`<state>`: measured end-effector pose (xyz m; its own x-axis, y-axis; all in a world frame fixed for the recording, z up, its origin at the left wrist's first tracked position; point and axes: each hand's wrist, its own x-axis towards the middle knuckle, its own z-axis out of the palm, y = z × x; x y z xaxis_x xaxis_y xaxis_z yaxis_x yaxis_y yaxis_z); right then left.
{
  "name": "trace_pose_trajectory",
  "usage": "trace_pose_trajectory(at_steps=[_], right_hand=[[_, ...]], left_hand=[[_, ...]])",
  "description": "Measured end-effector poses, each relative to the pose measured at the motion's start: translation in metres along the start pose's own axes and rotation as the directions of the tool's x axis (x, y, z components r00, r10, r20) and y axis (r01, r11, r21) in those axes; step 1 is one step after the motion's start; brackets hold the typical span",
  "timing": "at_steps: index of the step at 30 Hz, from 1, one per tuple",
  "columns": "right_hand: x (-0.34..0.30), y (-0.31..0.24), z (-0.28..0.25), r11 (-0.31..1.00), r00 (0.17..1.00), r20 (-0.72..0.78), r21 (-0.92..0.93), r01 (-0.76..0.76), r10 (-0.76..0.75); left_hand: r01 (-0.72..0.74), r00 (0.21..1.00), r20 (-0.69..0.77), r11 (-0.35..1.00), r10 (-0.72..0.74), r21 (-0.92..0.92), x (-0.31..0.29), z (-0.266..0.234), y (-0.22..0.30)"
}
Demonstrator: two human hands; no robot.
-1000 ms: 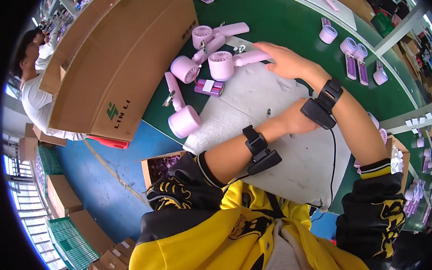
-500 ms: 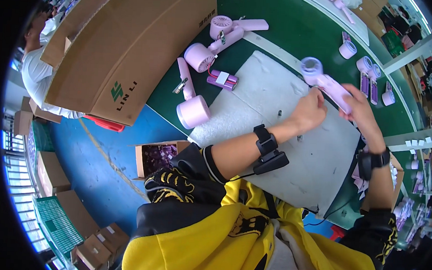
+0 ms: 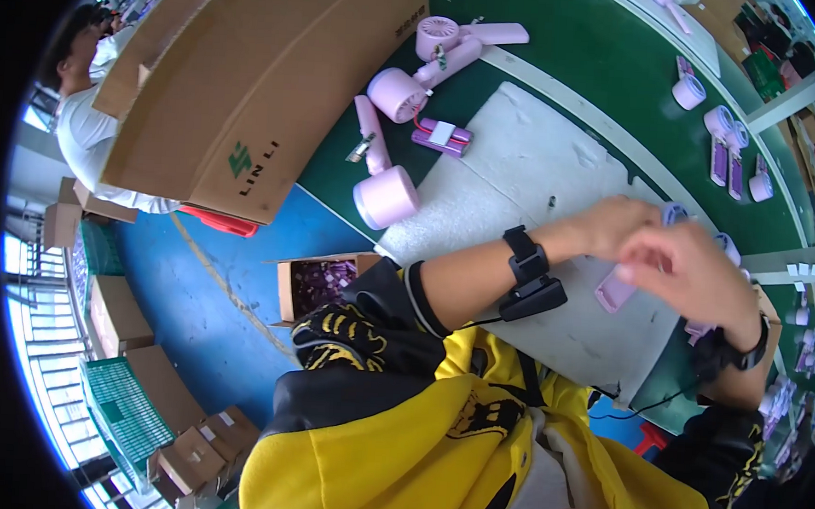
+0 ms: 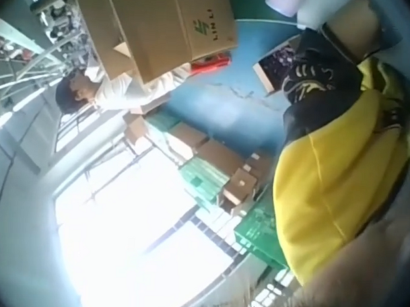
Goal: The person assembles a handheld fan by connecting a circuit board to a battery pack and placing them into the fan housing. They then press the components into place and set the completed assembly aside.
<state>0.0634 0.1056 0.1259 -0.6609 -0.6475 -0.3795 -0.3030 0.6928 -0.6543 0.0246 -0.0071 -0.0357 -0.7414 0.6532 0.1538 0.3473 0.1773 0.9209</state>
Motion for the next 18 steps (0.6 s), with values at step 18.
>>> trace_pose_trajectory(at_steps=[18], right_hand=[[0.195,-0.009,0.012,0.988,0.981,0.122,-0.003,0.154,-0.152]], left_hand=[[-0.236,0.97,0.094,0.96,0.224,0.148,0.005,0.014,0.004]])
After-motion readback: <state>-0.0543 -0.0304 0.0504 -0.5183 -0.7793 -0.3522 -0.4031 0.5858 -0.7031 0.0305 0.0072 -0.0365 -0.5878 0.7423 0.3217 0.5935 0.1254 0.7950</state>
